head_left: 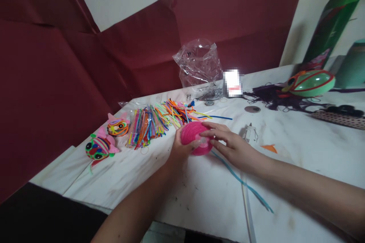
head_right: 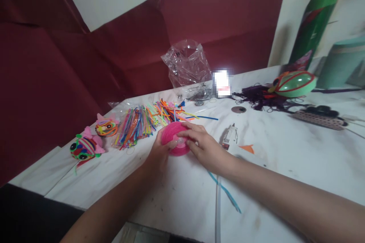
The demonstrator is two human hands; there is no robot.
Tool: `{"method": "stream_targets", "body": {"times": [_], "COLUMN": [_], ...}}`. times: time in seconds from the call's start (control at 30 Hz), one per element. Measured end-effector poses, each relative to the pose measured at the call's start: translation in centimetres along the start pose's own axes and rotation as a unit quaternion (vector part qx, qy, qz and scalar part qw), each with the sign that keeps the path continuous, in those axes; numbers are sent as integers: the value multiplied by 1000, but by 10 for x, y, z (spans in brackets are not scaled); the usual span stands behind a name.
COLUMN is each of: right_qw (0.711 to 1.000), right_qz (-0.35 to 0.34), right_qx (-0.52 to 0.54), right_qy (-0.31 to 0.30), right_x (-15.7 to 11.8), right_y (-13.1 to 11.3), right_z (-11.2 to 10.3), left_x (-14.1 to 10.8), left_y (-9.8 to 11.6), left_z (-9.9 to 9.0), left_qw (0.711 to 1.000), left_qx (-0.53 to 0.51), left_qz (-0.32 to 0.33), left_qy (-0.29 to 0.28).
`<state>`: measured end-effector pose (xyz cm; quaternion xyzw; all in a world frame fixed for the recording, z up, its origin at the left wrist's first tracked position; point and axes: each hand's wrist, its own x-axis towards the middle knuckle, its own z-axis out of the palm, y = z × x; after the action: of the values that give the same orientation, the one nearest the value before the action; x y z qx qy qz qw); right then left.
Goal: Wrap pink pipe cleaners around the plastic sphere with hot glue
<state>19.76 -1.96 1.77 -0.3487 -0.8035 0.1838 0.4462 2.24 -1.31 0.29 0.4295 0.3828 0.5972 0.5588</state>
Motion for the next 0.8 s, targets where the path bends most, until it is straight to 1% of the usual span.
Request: {"method": "stream_targets", "body": {"times": [0.1,0.2,0.33,0.4,0.43,0.5,0.57,0.6,0.63,0.7,0.73,0.77,0.8], "right_qw": [1000,999,992,985,982,977,963,948,925,875,856,845,840], "right_qz": [14,23,43,74,90,114,138,150,163,174,175,171,165], "right_qx": [22,22,-49,-99,-123,-169,-232,-277,-330,-430,-459,-475,-479], "right_qy": [5,35,105,120,114,69,-12,-55,-94,-143,-162,-179,-196], "right_x": [3,9,18,19,18,12,2,-4,-10,-20,-23,-25,-27], "right_y": [-4,-9,-9,-4,0,10,20,25,28,33,34,34,34], "right_z": [-9,-26,-62,-81,-90,-103,-107,-106,-102,-92,-87,-82,-79], "left_x": [1,3,10,15,17,21,24,25,26,26,26,26,26], "left_y": [2,4,4,4,3,3,3,3,3,3,2,2,2], "left_z": [0,1,-4,-9,-11,-14,-16,-16,-16,-17,-17,-17,-17], "left_qw": [1000,1000,998,998,997,996,996,996,996,996,997,997,997], "left_qx": [-9,-16,-28,-32,-31,-35,-40,-41,-43,-42,-41,-40,-38], "left_qz": [-3,-2,-11,-5,7,28,31,28,24,14,12,11,11], "left_qy": [-2,18,51,56,66,72,73,73,73,72,71,68,66]}}
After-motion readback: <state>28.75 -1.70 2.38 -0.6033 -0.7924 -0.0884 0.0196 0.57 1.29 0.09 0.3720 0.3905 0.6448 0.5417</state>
